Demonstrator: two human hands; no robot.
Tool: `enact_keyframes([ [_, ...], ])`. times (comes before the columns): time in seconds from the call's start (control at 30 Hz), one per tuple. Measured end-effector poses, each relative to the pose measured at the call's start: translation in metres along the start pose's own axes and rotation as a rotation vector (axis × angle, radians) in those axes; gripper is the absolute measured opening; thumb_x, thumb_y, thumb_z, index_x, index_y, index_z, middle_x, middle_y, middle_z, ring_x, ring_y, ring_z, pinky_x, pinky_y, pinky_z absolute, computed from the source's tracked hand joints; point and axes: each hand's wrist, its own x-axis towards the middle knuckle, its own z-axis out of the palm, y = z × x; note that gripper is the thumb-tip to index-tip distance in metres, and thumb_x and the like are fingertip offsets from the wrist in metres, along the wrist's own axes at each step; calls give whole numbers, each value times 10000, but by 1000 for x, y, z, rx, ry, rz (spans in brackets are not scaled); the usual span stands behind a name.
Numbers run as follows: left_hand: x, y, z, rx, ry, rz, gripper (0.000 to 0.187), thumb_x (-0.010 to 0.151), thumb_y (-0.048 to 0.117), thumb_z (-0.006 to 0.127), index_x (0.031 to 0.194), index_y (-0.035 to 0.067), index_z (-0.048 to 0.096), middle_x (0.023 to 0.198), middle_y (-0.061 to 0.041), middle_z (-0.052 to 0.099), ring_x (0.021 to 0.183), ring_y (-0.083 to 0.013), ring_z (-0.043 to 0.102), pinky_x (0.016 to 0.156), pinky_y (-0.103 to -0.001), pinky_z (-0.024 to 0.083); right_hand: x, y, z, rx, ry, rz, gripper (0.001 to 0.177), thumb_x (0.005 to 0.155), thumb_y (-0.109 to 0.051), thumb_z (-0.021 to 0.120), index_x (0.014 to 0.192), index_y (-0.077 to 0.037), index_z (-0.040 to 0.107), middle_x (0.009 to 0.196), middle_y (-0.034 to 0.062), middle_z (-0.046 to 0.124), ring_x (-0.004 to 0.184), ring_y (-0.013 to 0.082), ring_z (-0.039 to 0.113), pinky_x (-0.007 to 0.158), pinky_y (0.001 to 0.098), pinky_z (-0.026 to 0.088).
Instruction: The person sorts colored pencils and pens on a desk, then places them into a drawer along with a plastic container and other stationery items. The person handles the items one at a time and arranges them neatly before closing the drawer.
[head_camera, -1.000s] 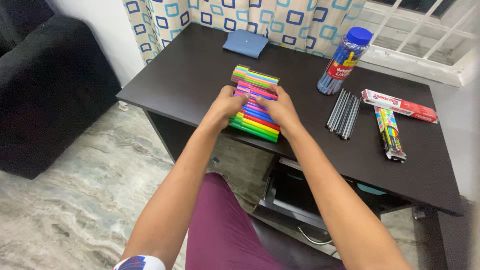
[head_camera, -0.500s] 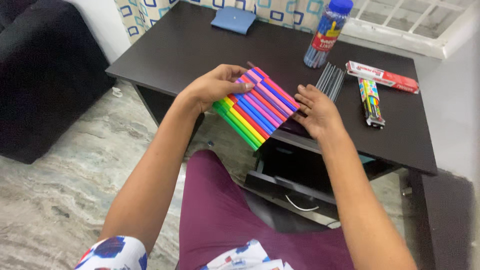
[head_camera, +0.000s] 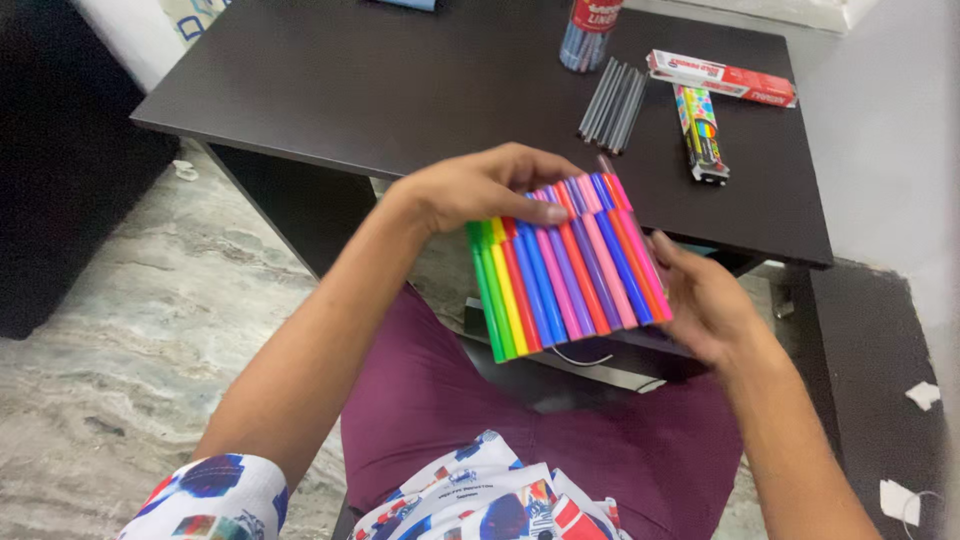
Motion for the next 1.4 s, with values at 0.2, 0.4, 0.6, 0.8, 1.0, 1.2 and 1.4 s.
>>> enact_keyframes([
  [0.2, 45, -71, 29, -246, -254, -118, 644, 875, 277, 796, 1413, -24, 608, 1193, -128, 753, 1051, -164, 711, 1006, -355, 553, 4, 34, -99, 10, -75, 52, 516, 1047, -259, 573, 1466, 29, 492, 1143, 182, 690, 954, 205, 707, 813, 361, 590],
  [0.4, 89, -171, 39, -220, -204, -488, 627, 873, 322, 790, 1374, -18, 626, 1230, -130, 746, 1130, -175, 697, 1003, -306, 549, 49, 65, -188, -220, 113, 154, 453, 1012, -174, 599, 1398, 61, 569, 1122, 125, 707, 854, 130, 689, 717, 253, 595],
  [0.6, 124, -241, 42, 49, -109, -557, 630, 817, 376, 797, 1320, 3, 722, 1305, -155, 724, 1180, -218, 644, 1050, -350, 493, 97, 89, -228, -372, 213, 229, 418, 1004, -126, 604, 1300, 166, 557, 1087, 214, 703, 853, 218, 732, 776, 290, 612],
  [0.8, 118, -245, 51, 340, -247, -581, 940, 821, 637, 751, 1538, 99, 468, 1620, -193, 396, 1531, -364, 286, 1229, -536, 217, 132, 119, -248, -954, 458, 100, 541, 873, -117, 712, 1381, 31, 601, 1184, 223, 728, 994, 285, 701, 836, 415, 549],
  [1.0, 100, -226, 74, 498, -355, -637, 1263, 587, 666, 837, 1609, 165, 290, 1656, -221, 236, 1541, -425, 198, 1221, -588, 210, 168, 157, -256, -1453, 454, 29, 711, 766, -66, 760, 1441, -66, 534, 1312, 281, 638, 1229, 432, 617, 960, 458, 526],
  [1.2, 98, -225, 73, 683, -293, -715, 1270, 686, 771, 768, 1637, 139, 211, 1654, -229, 274, 1530, -407, 280, 1218, -565, 285, 195, 160, -254, -1701, 462, 130, 811, 727, -29, 749, 1481, -109, 462, 1336, 249, 622, 1232, 426, 616, 973, 475, 538],
  [1.4, 105, -261, 76, 933, -324, -600, 1192, 700, 700, 808, 1606, 198, 220, 1650, -128, 262, 1500, -337, 292, 1183, -528, 287, 199, 176, -268, -1852, 542, -94, 564, 798, -122, 688, 1346, -70, 567, 1200, 261, 698, 1105, 429, 679, 901, 502, 562],
])
